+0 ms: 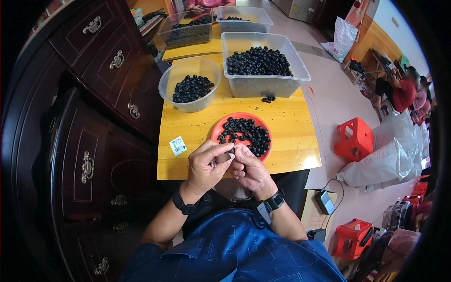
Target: Manually sort and inspect small black objects (possibly dried fruit or rubber components) by hand.
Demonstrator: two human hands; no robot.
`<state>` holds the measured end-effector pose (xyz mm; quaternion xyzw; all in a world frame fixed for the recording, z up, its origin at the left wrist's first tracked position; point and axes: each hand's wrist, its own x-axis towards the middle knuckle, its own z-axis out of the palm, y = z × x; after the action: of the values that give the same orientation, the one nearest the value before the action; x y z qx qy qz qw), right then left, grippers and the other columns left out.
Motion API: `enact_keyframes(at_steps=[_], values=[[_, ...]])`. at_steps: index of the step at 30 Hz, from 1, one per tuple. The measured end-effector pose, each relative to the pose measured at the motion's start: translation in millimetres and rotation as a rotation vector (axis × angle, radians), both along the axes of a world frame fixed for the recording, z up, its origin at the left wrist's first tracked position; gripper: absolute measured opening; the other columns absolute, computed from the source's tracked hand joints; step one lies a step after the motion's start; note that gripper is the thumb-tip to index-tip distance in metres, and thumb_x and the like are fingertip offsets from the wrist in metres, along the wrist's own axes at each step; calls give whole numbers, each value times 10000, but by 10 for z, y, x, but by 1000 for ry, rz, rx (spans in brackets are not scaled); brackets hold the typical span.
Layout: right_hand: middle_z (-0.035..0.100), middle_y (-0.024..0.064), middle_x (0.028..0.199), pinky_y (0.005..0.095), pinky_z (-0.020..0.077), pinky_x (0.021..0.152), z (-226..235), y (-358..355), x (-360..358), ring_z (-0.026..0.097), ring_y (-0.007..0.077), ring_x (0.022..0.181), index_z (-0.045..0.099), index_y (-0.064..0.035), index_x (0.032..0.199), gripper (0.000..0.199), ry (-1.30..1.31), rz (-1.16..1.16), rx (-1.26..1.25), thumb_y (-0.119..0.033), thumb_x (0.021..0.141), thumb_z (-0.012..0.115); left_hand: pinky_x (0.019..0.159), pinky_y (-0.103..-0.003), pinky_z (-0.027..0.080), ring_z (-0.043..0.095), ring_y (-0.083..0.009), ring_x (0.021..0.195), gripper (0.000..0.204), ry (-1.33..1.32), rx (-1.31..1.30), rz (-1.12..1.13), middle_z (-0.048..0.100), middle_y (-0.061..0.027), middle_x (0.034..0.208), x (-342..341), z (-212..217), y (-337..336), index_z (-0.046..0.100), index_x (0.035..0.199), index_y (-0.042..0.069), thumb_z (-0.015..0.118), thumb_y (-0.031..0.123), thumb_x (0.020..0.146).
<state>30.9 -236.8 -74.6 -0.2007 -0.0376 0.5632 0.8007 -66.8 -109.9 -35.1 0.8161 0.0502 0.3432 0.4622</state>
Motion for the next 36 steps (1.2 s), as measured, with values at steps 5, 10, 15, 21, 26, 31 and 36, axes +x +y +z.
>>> enact_keyframes(at_steps=[5, 10, 15, 21, 26, 31, 36], values=[[576, -34, 811, 138, 358, 458, -49, 27, -16, 454, 9, 584, 593, -118, 988, 104, -28, -43, 19, -213, 966, 632, 541, -252, 461, 571, -134, 614, 263, -81, 111, 26, 586, -58, 790, 23, -46, 10, 698, 981, 41, 752, -66, 747], [577, -39, 810, 137, 362, 464, -10, 38, -25, 453, 4, 588, 596, -115, 1006, 103, -38, -65, 24, -205, 968, 631, 516, -214, 385, 495, -54, 574, 175, -104, 67, 17, 573, -16, 763, 41, -50, 33, 668, 944, 17, 754, -23, 796], [584, -45, 825, 140, 368, 469, 9, 17, -1, 445, 7, 582, 604, -104, 1083, 147, -171, -108, 35, -176, 960, 642, 510, -255, 411, 512, -83, 545, 248, 138, -109, -36, 590, -16, 635, 4, 70, 164, 638, 889, 34, 781, 229, 832], [598, -41, 862, 143, 372, 473, -16, 21, 19, 441, 14, 580, 606, -99, 1095, 173, -194, -97, 51, -172, 948, 658, 594, -232, 397, 490, -47, 674, 282, 412, -197, -255, 575, 18, 740, -58, 63, 426, 635, 956, 9, 744, 258, 880], [606, -33, 892, 148, 376, 477, -30, 19, 21, 442, 18, 586, 609, -97, 1093, 173, -167, -104, 37, -169, 945, 661, 527, -274, 410, 533, -103, 565, 339, 281, -96, -222, 577, -33, 647, -28, 197, 398, 633, 857, 30, 708, 359, 897], [603, -28, 897, 151, 364, 478, 9, 15, 16, 434, 22, 586, 610, -93, 1091, 164, -176, -113, 24, -166, 951, 652, 545, -319, 440, 580, -201, 558, 326, 388, -42, -206, 581, -116, 641, -21, 300, 386, 632, 897, 12, 655, 335, 934], [597, -22, 851, 158, 349, 475, -20, 11, 27, 409, 23, 570, 611, -84, 1090, 150, -207, -104, 49, -161, 963, 634, 581, -299, 453, 588, -157, 612, 308, 367, 3, -209, 619, -97, 687, 2, 244, 386, 631, 920, -4, 648, 302, 945]])
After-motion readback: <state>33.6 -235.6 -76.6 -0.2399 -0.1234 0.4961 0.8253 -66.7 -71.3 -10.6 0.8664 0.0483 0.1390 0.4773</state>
